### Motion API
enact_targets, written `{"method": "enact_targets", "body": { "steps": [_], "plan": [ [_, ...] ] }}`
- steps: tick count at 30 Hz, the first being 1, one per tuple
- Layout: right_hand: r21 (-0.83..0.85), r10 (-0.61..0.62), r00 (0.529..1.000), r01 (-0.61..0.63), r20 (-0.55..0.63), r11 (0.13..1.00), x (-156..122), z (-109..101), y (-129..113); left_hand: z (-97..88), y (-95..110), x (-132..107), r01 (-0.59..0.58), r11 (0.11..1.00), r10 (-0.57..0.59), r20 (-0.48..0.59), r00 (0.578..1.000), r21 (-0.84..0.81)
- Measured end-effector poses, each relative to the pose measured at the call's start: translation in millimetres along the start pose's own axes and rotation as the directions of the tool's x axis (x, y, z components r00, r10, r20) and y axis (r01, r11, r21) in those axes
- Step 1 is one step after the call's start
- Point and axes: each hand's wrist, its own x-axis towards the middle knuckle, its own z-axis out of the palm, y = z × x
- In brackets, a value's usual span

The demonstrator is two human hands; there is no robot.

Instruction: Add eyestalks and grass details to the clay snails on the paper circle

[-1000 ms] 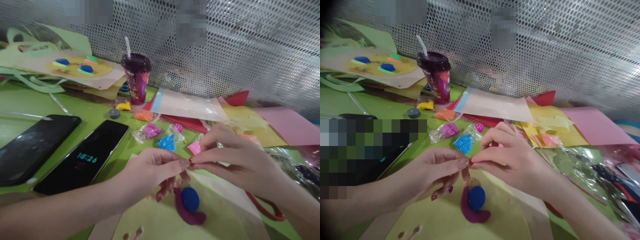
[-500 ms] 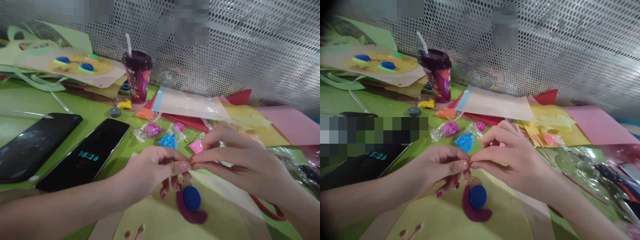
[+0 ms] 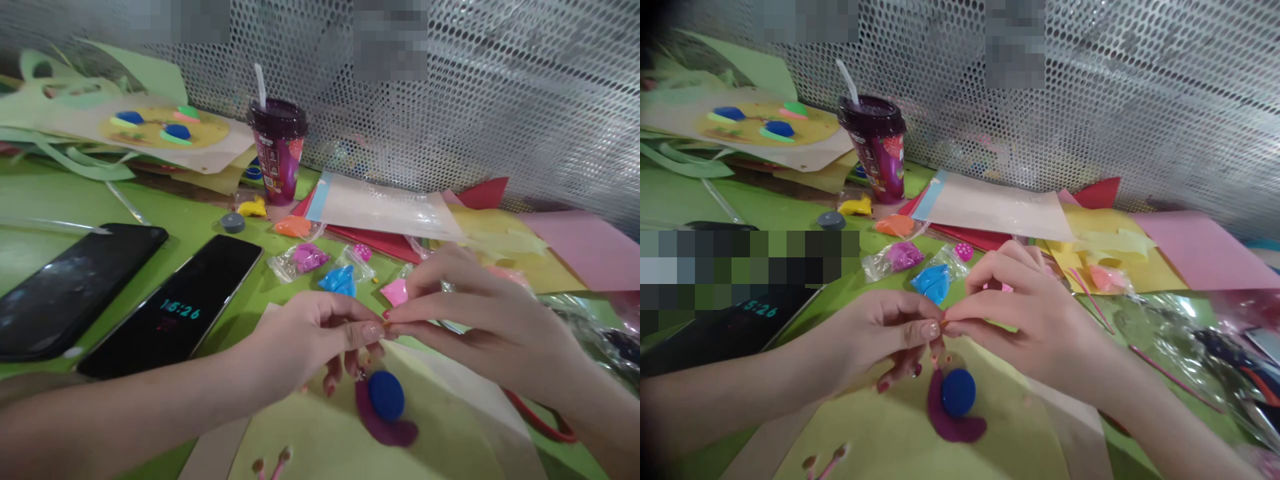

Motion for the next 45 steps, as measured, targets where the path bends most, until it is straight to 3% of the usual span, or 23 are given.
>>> {"method": "enact_targets", "body": {
  "steps": [6, 11, 15, 21, 31, 39, 45],
  "plan": [
    [-0.005, -0.03, 1.0, 0.03, -0.003, 1.0, -2.3, -1.9, 1.1, 0.1, 7.1, -1.0, -0.089, 0.994, 0.077, -0.18, 0.981, -0.061],
    [0.03, 0.019, 0.998, -0.021, 0.055, 0.999, -14.4, 14.6, -5.0, -2.9, 5.3, 0.8, -0.139, 0.989, 0.118, -0.272, 0.955, -0.058],
    [0.076, 0.104, 0.991, -0.11, 0.086, 0.991, -23.9, 30.2, -18.8, -3.4, 4.3, 0.4, -0.127, 0.992, 0.125, -0.267, 0.956, 0.009],
    [0.046, 0.178, 0.978, -0.184, 0.106, 0.982, -29.3, 40.3, -29.1, -5.0, 4.8, 3.3, -0.037, 0.999, 0.038, -0.265, 0.963, 0.01],
    [-0.065, 0.148, 0.941, -0.134, 0.305, 0.989, -22.4, 30.2, -33.3, -7.7, 0.4, 6.7, -0.014, 1.0, 0.02, -0.26, 0.966, 0.027],
    [-0.193, 0.157, 0.931, -0.097, 0.328, 0.976, -20.6, 34.5, -35.3, -10.3, -3.9, 7.3, -0.039, 0.997, 0.054, -0.239, 0.97, 0.071],
    [-0.193, 0.102, 0.927, -0.033, 0.362, 0.981, -21.0, 30.0, -34.3, -10.3, -3.0, 6.1, -0.027, 0.995, 0.049, -0.249, 0.967, 0.091]
  ]
}}
